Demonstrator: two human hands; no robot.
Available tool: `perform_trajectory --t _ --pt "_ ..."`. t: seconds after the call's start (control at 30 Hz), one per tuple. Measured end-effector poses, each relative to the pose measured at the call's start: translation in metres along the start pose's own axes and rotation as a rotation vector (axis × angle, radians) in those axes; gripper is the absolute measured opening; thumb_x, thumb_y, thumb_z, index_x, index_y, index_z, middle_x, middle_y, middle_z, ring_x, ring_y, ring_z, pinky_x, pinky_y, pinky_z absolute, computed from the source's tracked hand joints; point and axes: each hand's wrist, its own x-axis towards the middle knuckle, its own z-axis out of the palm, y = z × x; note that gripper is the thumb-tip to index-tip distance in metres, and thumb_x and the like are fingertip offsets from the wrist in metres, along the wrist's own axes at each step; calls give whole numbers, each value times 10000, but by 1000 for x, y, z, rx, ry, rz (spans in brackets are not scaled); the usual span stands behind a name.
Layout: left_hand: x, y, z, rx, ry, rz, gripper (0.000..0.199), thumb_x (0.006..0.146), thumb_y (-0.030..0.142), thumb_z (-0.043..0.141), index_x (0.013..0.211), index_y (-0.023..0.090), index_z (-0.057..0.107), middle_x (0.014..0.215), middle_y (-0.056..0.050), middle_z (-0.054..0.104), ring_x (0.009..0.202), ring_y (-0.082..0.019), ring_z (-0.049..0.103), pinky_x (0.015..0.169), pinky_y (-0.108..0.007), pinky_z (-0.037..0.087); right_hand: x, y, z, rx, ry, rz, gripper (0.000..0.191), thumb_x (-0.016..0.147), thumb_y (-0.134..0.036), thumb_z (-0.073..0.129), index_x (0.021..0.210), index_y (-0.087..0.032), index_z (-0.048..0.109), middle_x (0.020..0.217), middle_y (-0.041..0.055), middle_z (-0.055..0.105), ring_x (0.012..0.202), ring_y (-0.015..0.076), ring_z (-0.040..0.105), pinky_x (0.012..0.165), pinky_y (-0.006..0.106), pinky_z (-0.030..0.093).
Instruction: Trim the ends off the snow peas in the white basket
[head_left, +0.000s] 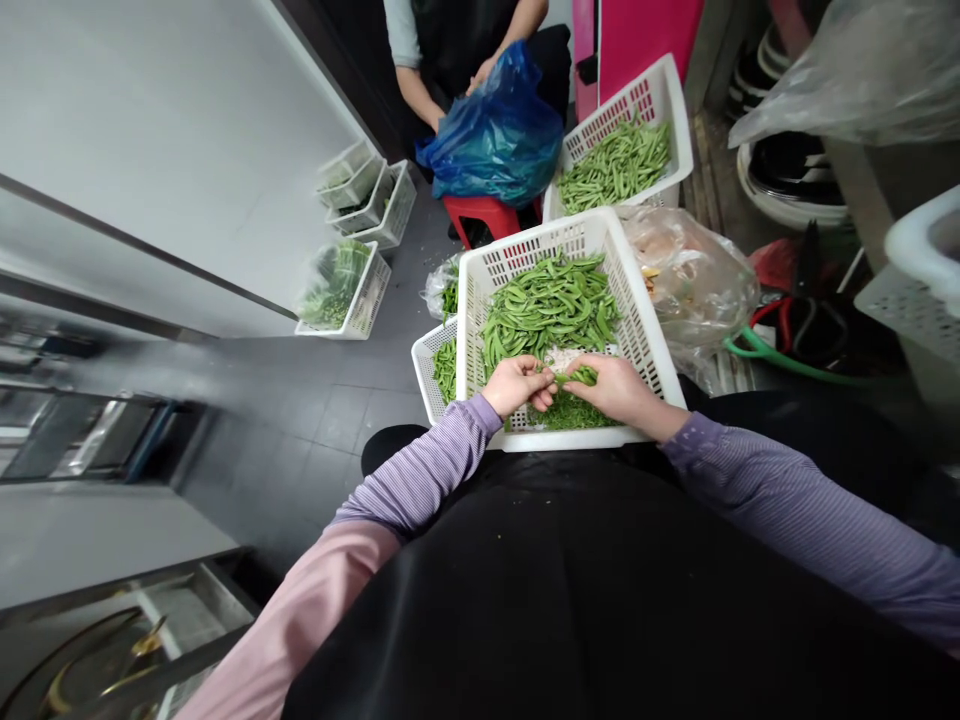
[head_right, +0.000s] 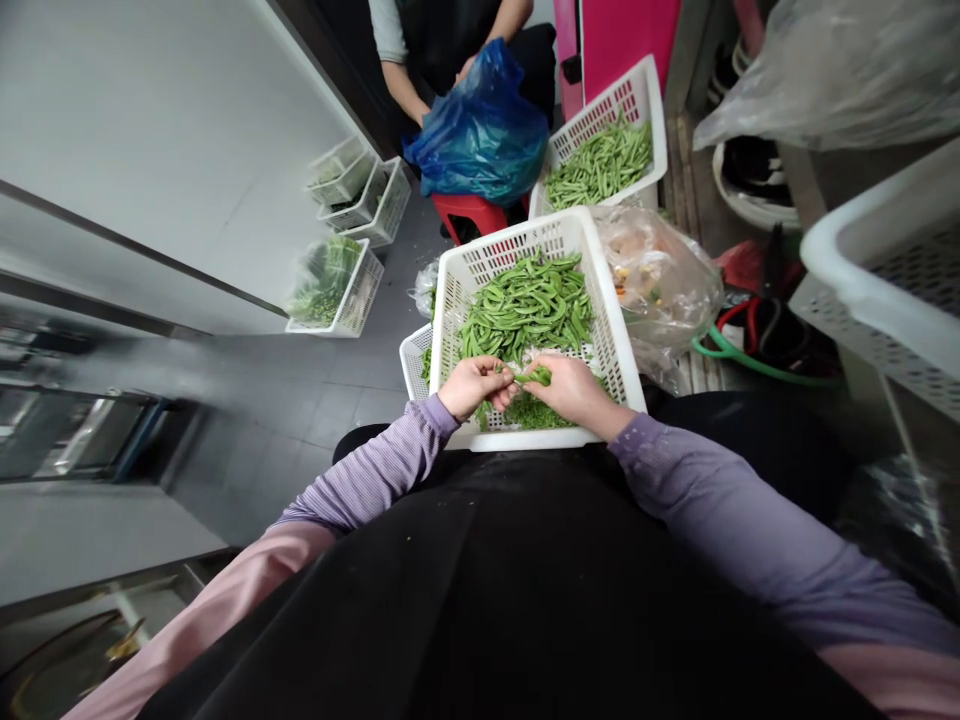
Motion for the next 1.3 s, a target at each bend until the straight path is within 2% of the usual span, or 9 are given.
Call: perform_trajectory --t 0.33,0.5,0.63,0.73,0.8,0.97,1.07,1.13,1.3 --pt "-3 -2 19 -309 20 13 139 786 103 451 648 101 469 445 60 464 330 -15 381 353 -145 386 -8 -15 -11 282 82 122 176 655 -321 589 771 -188 593 535 -24 546 443 128 447 493 273 360" --pt "6 -28 14 37 67 -128 160 814 108 432 655 123 420 434 69 450 319 -26 403 353 -155 401 -3 -11 -14 697 152 273 272 598 -363 655 773 -193 536 457 -55 493 412 120 451 435 257 376" --pt "6 -38 3 325 -22 -337 102 730 39 522 800 96 474 565 43 513 397 -38 485 397 -170 446 5 -4 -21 928 219 347 373 526 -364 729 759 -198 488 477 -59 497 419 107 451 411 241 385" --pt "2 -24 2 376 -36 -178 425 671 66 603 1064 128 454 696 39 533 442 -29 486 422 -167 449 6 -3 -22 931 145 369 391 512 -368 743 741 -201 474 483 -54 498 416 104 449 396 233 369" --pt "2 -9 4 428 -81 -47 417 723 156 579 1119 140 451 692 37 531 431 -28 459 412 -163 421 5 -4 -19 878 81 345 355 544 -381 722 730 -200 479 488 -51 497 416 105 446 405 239 373" --pt "7 23 7 849 -165 171 240 820 189 381 764 105 598 550 17 518 446 -51 425 489 -181 381 1 -5 -18 459 101 217 194 687 -345 599 803 -195 554 572 -3 548 525 163 523 494 292 422" --pt "8 30 7 1185 -110 302 217 754 191 440 652 123 619 564 -19 564 548 -107 495 580 -222 386 -2 -4 -23 18 210 -31 234 733 -271 548 948 -195 602 852 72 622 785 226 575 650 328 436" --pt "7 32 7 1339 -124 353 219 733 218 455 634 129 628 582 -45 587 575 -138 518 584 -244 376 -3 -3 -24 -169 134 -183 232 754 -249 520 957 -207 625 965 80 612 866 234 566 690 320 424" --pt "9 28 8 1265 -80 549 211 723 218 456 603 135 608 600 -40 587 578 -121 511 579 -226 368 -2 -3 -11 14 27 -95 103 674 -240 586 752 -192 632 787 44 619 724 198 572 616 294 426"
